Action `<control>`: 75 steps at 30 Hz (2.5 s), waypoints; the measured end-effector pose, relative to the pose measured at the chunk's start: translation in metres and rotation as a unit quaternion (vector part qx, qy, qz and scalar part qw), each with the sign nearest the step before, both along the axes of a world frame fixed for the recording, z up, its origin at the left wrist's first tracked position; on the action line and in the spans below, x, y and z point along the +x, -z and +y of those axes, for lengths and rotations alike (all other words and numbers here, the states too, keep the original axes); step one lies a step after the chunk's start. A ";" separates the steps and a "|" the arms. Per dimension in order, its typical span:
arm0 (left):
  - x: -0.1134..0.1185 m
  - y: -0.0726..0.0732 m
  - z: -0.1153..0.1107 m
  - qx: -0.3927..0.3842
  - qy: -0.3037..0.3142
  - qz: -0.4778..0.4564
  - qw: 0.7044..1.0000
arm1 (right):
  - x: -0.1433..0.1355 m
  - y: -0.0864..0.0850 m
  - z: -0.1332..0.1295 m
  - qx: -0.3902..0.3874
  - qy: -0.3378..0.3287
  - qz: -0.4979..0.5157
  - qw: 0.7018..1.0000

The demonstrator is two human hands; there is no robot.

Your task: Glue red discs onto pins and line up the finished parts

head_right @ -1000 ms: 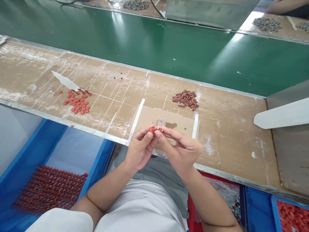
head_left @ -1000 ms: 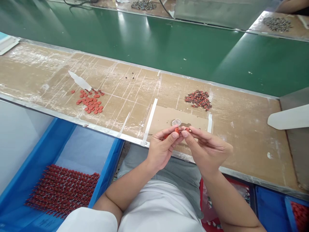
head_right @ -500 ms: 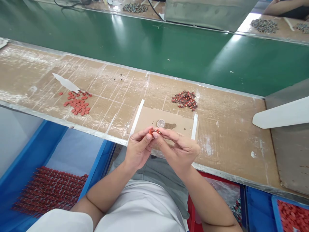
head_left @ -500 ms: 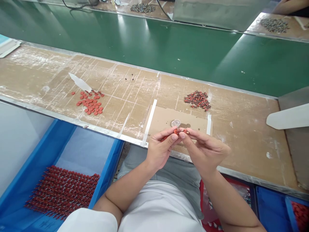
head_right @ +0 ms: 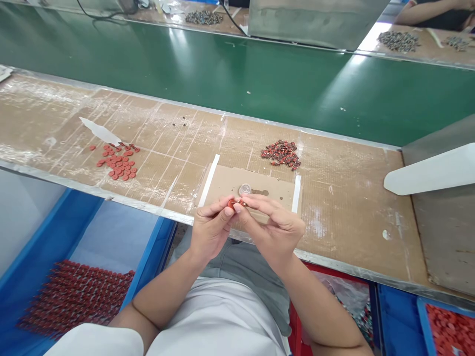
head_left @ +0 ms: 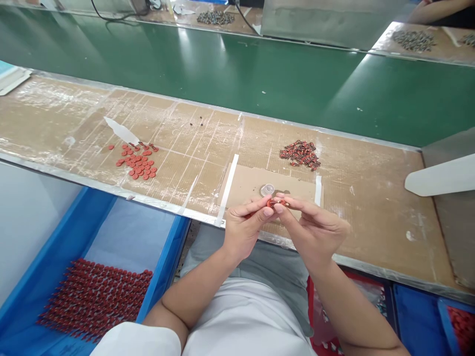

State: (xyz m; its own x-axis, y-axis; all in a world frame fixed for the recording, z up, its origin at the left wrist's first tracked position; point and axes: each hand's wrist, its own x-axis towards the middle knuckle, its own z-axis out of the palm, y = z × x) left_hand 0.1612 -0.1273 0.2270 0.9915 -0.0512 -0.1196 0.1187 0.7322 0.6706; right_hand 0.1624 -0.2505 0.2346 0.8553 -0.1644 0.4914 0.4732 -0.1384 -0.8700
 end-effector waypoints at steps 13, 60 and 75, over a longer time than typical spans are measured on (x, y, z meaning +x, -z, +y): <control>0.002 -0.003 -0.003 -0.015 -0.022 0.042 0.999 | 0.007 0.003 0.001 -0.007 0.028 -0.016 0.999; -0.003 0.013 -0.020 0.090 -0.079 -0.046 0.992 | 0.006 0.014 0.001 0.133 0.059 0.096 0.985; -0.001 0.011 -0.011 0.029 -0.037 -0.001 0.999 | 0.012 -0.001 -0.008 0.174 -0.116 0.139 0.968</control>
